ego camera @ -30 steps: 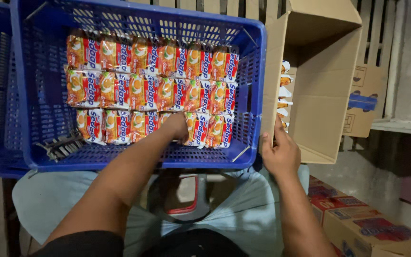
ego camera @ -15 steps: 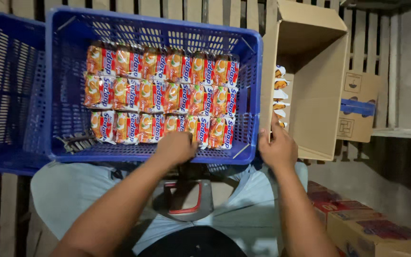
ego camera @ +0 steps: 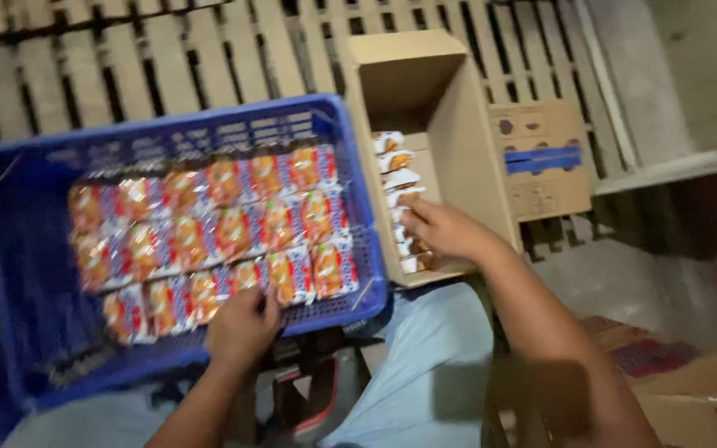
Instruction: The person transfers individually wrapped food items from a blue plastic basket into a cardboard box. They pick up each item by hand and place it into the box in a neat row.
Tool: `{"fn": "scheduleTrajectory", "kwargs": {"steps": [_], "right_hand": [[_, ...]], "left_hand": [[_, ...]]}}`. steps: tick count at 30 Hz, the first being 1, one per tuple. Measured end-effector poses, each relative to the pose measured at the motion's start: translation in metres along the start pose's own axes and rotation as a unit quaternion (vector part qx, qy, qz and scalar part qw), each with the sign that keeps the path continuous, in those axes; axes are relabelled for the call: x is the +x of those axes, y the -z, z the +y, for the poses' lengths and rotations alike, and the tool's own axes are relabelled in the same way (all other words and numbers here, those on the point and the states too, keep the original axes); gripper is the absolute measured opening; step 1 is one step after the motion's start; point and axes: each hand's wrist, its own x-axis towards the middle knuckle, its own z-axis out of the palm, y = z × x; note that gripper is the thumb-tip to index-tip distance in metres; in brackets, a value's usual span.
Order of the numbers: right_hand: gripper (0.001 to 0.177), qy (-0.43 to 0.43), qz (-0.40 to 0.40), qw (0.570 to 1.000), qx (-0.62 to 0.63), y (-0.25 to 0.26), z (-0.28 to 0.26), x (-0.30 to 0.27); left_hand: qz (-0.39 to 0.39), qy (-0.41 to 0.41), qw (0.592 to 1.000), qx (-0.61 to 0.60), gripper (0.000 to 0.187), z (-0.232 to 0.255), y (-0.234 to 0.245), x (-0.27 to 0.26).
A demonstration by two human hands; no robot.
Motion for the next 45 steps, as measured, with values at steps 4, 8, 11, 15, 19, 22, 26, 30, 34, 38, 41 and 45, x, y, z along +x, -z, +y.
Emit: {"fn": "scheduleTrajectory", "kwargs": {"steps": [4,8,11,15,19,22,26,30,34,38,41,45], "right_hand": [[0.051,-0.134,0.075,0.987,0.053,0.031,0.042,0.055],[0.056,-0.184,0.113,0.976,0.027,0.049,0.052,0.095],[0.069,-0.23,0.051,0.972,0.006,0.053,0.019,0.116],[0.119,-0.258,0.002,0.966,-0.025,0.028,0.055,0.193],[0.109,-0.289,0.01,0.957,-0.011,0.003,0.068,0.222],[0.09,-0.292,0.035,0.949,-0.113,0.008,0.05,0.208],[0.051,-0.226,0.152,0.955,0.115,0.017,0.04,0.16],[0.057,-0.16,0.267,0.939,0.149,0.022,0.022,0.1],[0.053,-0.023,0.367,0.907,0.204,0.013,-0.015,0.029],[0.066,-0.077,0.308,0.834,0.451,-0.031,-0.03,-0.022],[0.085,0.097,0.289,0.802,0.513,-0.076,-0.024,-0.052],[0.102,0.171,0.227,0.822,0.494,-0.129,-0.018,-0.057]], "left_hand": [[-0.088,0.058,0.994,0.019,0.049,-0.001,-0.002,0.004],[-0.044,-0.056,0.996,0.054,0.045,-0.011,-0.01,0.001],[0.002,-0.126,0.99,0.069,0.047,-0.018,-0.011,-0.003],[-0.003,-0.102,0.993,0.06,0.046,-0.016,-0.012,0.0],[-0.003,-0.095,0.994,0.053,0.041,-0.015,-0.012,-0.001],[0.025,-0.116,0.993,0.029,0.042,-0.016,-0.013,0.004],[0.001,-0.107,0.994,0.029,0.043,-0.016,-0.015,0.007],[0.026,-0.101,0.994,0.02,0.039,-0.016,-0.02,0.006],[-0.021,-0.059,0.997,0.038,0.044,-0.008,-0.011,0.006],[-0.065,-0.016,0.994,-0.082,0.038,-0.005,0.003,-0.001],[-0.049,-0.014,0.973,-0.227,0.023,-0.026,-0.018,0.001],[-0.009,-0.103,0.876,-0.471,0.024,0.007,0.01,-0.013]]}}
